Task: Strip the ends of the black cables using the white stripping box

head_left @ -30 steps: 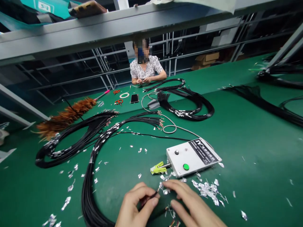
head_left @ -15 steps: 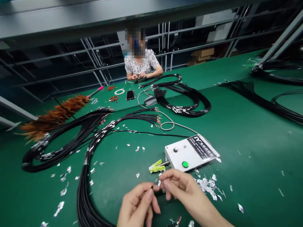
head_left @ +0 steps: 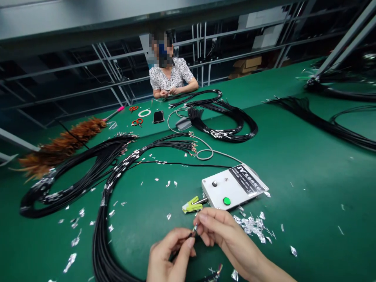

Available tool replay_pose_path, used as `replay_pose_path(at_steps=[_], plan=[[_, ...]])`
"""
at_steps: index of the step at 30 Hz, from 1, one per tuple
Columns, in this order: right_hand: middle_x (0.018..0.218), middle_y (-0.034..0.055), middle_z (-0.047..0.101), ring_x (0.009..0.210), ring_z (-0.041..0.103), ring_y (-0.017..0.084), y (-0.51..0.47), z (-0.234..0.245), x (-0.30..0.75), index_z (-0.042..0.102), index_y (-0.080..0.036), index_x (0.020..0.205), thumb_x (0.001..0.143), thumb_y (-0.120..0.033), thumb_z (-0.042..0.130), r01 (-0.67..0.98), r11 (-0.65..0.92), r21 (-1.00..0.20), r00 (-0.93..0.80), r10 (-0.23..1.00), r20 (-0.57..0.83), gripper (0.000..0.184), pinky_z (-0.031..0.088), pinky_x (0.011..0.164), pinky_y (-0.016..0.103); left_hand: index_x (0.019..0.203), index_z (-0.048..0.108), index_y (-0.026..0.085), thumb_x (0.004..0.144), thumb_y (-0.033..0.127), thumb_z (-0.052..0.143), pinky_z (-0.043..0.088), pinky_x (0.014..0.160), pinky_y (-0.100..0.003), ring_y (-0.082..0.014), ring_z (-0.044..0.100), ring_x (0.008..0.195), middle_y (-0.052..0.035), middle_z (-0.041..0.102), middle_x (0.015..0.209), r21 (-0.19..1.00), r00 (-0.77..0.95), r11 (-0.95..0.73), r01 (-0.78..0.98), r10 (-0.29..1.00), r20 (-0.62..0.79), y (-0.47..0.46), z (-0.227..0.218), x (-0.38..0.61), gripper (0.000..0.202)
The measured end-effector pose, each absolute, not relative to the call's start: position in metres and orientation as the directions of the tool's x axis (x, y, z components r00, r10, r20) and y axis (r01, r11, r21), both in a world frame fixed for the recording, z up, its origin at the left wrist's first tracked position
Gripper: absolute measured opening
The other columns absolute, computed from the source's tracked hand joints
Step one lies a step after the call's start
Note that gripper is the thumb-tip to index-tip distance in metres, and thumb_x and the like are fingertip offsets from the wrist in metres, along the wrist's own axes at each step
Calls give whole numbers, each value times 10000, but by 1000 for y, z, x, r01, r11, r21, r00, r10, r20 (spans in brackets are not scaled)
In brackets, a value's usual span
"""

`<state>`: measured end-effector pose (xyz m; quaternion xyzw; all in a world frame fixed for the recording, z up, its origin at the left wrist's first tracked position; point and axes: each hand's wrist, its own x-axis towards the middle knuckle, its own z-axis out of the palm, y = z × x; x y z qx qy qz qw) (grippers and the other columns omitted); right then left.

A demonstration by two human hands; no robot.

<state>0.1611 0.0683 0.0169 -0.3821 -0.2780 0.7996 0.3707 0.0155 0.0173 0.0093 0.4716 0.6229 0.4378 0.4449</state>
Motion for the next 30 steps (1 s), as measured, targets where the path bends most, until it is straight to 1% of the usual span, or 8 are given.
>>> replay_pose_path(at_steps=[3, 6, 8, 11, 16, 19, 25, 30], plan=[[623, -13, 594, 520, 456, 65, 69, 19, 163, 644, -140, 691, 647, -481, 798, -364, -587, -723, -440, 793, -423, 377, 318, 546, 210, 734, 739, 211, 791, 383, 669, 470, 467, -209, -132, 542, 454, 0, 629, 541, 947, -169, 96, 306, 985, -46, 18, 10, 17, 195], [588, -29, 572, 498, 431, 61, 67, 19, 162, 627, -144, 676, 630, -427, 802, -346, -593, -727, -444, 786, -430, 335, 289, 528, 212, 709, 740, 219, 789, 315, 666, 509, 563, -221, -151, 599, 518, -3, 662, 573, 915, -183, 3, 405, 980, 78, 18, 11, 19, 146], [558, -43, 547, 498, 423, 63, 64, 16, 161, 630, -144, 685, 619, -393, 809, -338, -586, -736, -445, 789, -423, 313, 280, 527, 211, 717, 744, 216, 797, 302, 657, 512, 560, -218, -151, 602, 518, -4, 664, 580, 906, -206, -15, 423, 972, 112, 17, 9, 20, 146], [552, -52, 536, 515, 425, 64, 58, 10, 160, 636, -144, 710, 597, -381, 830, -375, -591, -714, -456, 789, -413, 327, 288, 540, 205, 728, 739, 199, 810, 327, 647, 520, 542, -219, -148, 588, 492, 6, 624, 546, 929, -238, -5, 371, 966, 100, 17, 6, 22, 178], [655, -28, 603, 542, 475, 66, 57, 6, 164, 681, -152, 829, 622, -396, 824, -431, -579, -692, -442, 804, -398, 350, 332, 562, 202, 715, 731, 201, 796, 296, 663, 505, 523, -191, -128, 580, 484, 21, 626, 545, 944, -250, -41, 328, 960, 129, 16, 5, 24, 143], [678, -8, 623, 543, 487, 68, 59, 7, 166, 691, -145, 789, 638, -425, 809, -428, -571, -700, -445, 808, -387, 339, 346, 566, 207, 708, 735, 216, 787, 247, 665, 503, 538, -178, -118, 585, 488, 28, 651, 561, 931, -237, -74, 357, 957, 167, 16, 6, 23, 110], [624, -7, 605, 536, 488, 68, 61, 6, 162, 684, -132, 714, 641, -444, 808, -459, -589, -665, -446, 801, -400, 344, 343, 553, 200, 711, 749, 238, 786, 195, 664, 499, 586, -177, -120, 617, 540, 18, 713, 641, 897, -180, -150, 416, 953, 243, 16, 5, 21, 122], [607, -18, 600, 510, 462, 54, 59, 4, 165, 650, -134, 676, 597, -439, 848, -445, -609, -656, -457, 785, -419, 372, 325, 539, 191, 714, 748, 238, 784, 197, 672, 499, 576, -186, -130, 626, 546, 15, 711, 637, 904, -200, -150, 401, 948, 246, 16, 4, 22, 111]])
